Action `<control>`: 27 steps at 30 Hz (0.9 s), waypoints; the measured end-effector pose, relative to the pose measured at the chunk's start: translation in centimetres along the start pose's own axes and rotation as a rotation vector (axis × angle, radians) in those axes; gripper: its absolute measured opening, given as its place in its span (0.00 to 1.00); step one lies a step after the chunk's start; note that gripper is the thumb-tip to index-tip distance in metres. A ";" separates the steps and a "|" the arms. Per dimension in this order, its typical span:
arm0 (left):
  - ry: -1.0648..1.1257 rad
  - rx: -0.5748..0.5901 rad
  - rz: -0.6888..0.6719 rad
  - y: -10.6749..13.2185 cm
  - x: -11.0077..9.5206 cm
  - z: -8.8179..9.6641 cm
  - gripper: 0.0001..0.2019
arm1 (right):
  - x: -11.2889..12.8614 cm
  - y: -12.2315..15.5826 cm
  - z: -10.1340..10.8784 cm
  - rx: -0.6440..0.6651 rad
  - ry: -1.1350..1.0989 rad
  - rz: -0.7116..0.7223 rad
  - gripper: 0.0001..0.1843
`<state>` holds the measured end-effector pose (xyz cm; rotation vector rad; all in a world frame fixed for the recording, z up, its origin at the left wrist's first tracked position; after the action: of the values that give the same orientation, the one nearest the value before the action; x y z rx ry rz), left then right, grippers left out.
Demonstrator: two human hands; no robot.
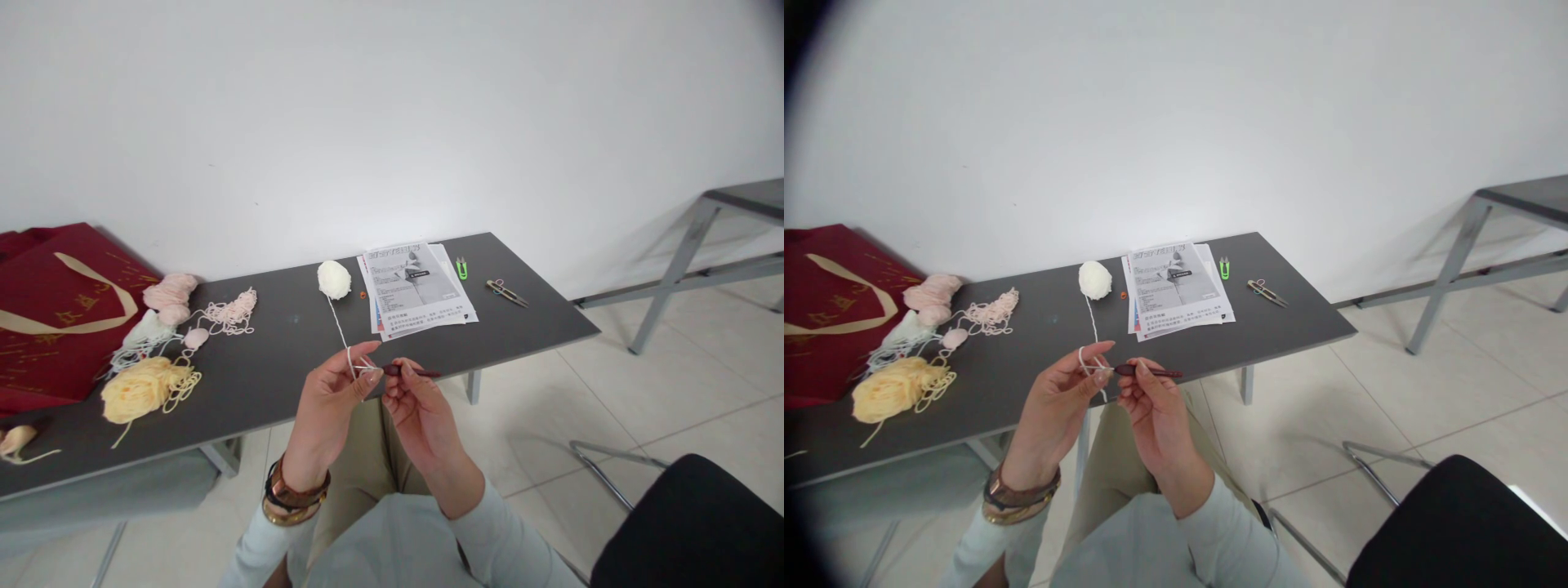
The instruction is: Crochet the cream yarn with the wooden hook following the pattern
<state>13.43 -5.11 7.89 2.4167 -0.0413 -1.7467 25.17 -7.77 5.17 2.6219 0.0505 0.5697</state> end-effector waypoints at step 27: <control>-0.011 -0.102 -0.015 -0.2 0.9 -0.2 0.23 | 0.3 -1.0 0.6 -0.049 0.024 0.006 0.10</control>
<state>13.89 -4.99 7.03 2.3413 0.0632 -1.7239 25.74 -7.08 4.37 2.5687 0.0355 0.5966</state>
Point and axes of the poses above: each hand's wrist, its own y-axis away from the middle knuckle, its own z-axis out of the back of the hand, x = y × z, the point moved 1 cm from there along -y, towards the middle knuckle, and after that the axes turned 14 degrees about -x, right-handed, at the moved point
